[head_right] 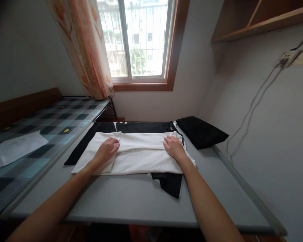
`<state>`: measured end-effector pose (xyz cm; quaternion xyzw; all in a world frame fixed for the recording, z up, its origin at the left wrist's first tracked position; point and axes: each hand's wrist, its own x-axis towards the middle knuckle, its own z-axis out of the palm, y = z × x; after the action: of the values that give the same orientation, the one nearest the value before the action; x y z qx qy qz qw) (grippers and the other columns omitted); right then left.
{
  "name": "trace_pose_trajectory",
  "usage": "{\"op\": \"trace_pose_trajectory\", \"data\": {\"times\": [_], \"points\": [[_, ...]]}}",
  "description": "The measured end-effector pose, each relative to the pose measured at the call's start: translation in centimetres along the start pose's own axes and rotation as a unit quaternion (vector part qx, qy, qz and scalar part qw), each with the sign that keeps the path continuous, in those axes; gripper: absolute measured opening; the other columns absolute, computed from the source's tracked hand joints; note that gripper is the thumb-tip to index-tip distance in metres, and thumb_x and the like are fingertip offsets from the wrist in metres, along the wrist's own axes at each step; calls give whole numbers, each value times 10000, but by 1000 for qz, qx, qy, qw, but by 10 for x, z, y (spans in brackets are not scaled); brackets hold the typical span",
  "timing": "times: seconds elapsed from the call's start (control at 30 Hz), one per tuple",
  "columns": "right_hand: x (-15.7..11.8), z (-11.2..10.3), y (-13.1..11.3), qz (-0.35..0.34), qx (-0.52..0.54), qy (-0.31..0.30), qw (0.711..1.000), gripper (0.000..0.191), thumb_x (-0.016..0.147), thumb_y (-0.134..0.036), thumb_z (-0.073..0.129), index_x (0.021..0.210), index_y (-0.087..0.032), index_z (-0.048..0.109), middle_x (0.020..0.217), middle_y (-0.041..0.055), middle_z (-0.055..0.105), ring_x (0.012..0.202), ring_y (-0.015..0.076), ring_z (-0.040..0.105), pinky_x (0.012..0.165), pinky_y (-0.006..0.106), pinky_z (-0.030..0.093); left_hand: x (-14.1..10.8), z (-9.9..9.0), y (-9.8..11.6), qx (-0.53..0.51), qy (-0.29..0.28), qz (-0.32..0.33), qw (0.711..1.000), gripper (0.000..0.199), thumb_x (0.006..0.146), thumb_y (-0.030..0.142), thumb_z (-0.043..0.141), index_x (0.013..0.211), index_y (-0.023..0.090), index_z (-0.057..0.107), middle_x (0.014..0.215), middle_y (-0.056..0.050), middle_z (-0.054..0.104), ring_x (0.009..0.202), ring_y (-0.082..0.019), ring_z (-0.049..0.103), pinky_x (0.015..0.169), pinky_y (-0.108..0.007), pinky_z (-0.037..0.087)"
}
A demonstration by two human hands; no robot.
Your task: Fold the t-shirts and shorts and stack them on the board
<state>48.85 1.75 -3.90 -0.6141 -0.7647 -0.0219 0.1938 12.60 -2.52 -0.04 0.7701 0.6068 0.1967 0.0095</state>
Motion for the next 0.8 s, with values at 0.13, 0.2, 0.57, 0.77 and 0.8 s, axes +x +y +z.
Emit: {"op": "trace_pose_trajectory", "data": {"times": [0.13,0.2,0.57,0.77,0.8], "points": [[0,-1,0,-3,4,1,1000,376,932,-350,426,1182,-189,657,1313,112,610,1230,278,527,1033,442,398,-3,18,1,39,5,36,999,479,944,424,422,1353,185,496,1471,-145,441,1382,-269,360,1107,-427,278],[0,-1,0,-3,3,-1,1000,379,931,-346,425,1182,-182,657,1311,117,610,1229,280,526,1032,441,399,-2,22,-1,40,-54,39,997,515,941,462,421,1376,194,486,1513,-139,391,1419,-277,302,1142,-461,215],[0,-7,1,82,20,55,995,408,910,-358,440,1203,-169,650,1338,126,572,1200,280,524,1008,413,402,16,-22,-84,60,22,-240,969,514,901,456,413,1315,182,543,1315,-171,565,1185,-337,548,966,-446,438],[-2,-21,3,244,-19,46,969,533,887,-418,450,1335,-149,556,1298,184,544,1138,336,523,936,452,413,23,-13,-128,-10,-31,-324,945,547,859,534,433,1186,138,619,1177,-189,663,1098,-363,610,870,-418,482],[-3,-22,3,254,-19,42,966,544,881,-425,456,1341,-149,551,1295,187,535,1143,339,518,936,451,411,24,-12,-131,-24,-26,-323,946,523,846,525,453,1140,134,638,1150,-183,678,1076,-355,621,859,-401,486]]}}
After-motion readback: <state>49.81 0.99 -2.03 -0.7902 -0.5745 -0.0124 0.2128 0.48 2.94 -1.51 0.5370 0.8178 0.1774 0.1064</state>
